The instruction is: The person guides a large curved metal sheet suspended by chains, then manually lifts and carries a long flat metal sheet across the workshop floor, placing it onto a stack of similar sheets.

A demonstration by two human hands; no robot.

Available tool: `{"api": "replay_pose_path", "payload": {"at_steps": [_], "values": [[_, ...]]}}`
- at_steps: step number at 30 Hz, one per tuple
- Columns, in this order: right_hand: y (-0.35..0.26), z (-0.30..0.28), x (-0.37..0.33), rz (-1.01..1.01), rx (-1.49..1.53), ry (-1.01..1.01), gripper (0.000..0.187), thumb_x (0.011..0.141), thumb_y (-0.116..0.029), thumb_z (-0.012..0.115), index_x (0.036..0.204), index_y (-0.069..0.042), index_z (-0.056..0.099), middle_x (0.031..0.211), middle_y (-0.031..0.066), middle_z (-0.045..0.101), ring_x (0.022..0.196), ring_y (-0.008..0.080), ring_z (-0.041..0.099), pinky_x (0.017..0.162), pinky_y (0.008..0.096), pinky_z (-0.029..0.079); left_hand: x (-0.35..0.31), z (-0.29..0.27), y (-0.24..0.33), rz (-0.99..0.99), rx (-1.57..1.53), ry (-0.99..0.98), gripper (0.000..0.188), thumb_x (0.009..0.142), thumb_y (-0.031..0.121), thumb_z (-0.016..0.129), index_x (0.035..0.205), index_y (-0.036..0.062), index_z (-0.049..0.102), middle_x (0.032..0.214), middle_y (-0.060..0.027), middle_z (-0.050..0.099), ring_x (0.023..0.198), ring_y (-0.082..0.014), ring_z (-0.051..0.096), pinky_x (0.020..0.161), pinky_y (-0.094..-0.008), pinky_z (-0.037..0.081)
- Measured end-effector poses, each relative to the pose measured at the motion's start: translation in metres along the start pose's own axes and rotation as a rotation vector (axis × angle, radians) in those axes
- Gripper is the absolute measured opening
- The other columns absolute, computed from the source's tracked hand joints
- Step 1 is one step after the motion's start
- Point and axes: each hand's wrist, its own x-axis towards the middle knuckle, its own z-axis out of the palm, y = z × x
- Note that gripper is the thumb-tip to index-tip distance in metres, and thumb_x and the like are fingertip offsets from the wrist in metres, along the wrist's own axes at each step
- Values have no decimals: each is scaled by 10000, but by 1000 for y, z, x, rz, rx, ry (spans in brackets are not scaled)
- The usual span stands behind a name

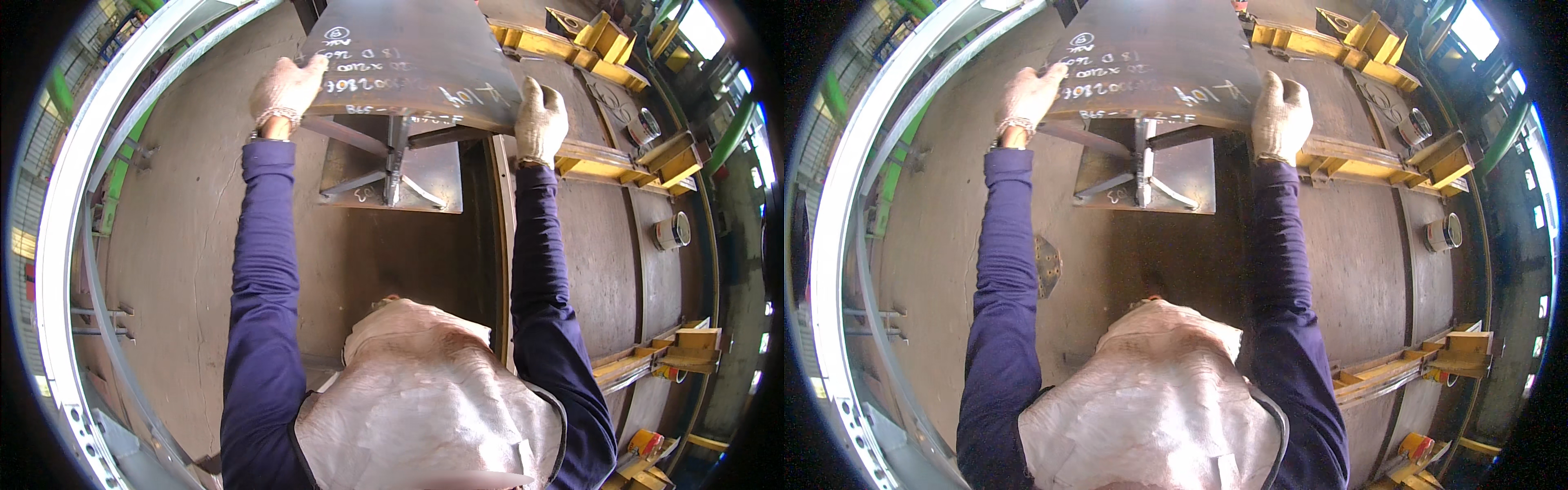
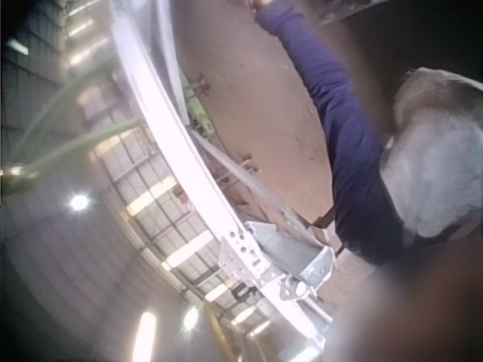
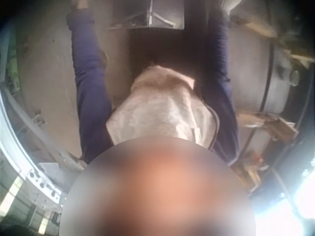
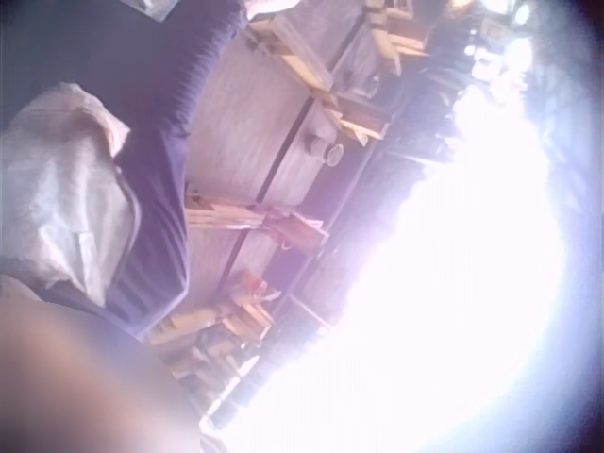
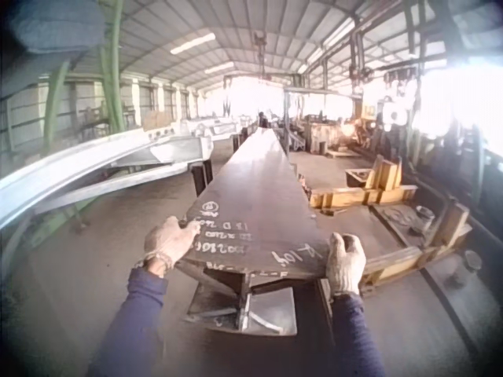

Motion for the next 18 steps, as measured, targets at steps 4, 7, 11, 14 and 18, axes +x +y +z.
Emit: {"api": "replay_pose_path", "payload": {"at_steps": [4, 7, 11, 14, 18], "values": [[-3, 10, 4, 22, 34, 49, 425, 949, -401, 701, 1061, 7, 741, 1011, 187, 761, 949, 300, 728, 890, 383, 544, -16, -17, 9, -33, -34, 83, 695, 892, 662, 606, 1134, 31, 764, 1106, -249, 755, 1048, -405, 740, 881, -503, 584], [1, 14, 13, 25, -9, 14, 426, 952, -399, 701, 1058, 12, 743, 1010, 189, 764, 953, 294, 730, 885, 376, 545, -28, -36, 14, -11, -80, -22, 786, 908, 688, 578, 1198, -30, 713, 1177, -286, 724, 1107, -435, 709, 945, -508, 551], [15, 18, 24, 48, -44, -51, 465, 948, -432, 685, 1048, 18, 749, 1025, 216, 761, 956, 319, 726, 899, 394, 538, -25, -30, 6, -8, -110, -46, 778, 896, 677, 591, 1183, -36, 707, 1127, -303, 724, 1084, -460, 707, 920, -515, 563], [6, 32, 18, 50, 6, -108, 491, 942, -449, 669, 1057, 23, 745, 1020, 236, 754, 963, 336, 722, 899, 398, 534, -29, -29, -2, -30, -72, 101, 756, 897, 666, 600, 1157, -34, 712, 1123, -306, 723, 1089, -460, 703, 925, -527, 556], [35, 43, 43, 151, 158, -396, 515, 936, -437, 658, 1069, 56, 728, 934, 196, 733, 913, 232, 661, 860, 368, 512, -20, -18, 9, -43, -75, 119, 718, 896, 629, 642, 1155, -38, 699, 1112, -299, 728, 1072, -452, 709, 924, -528, 566]]}}
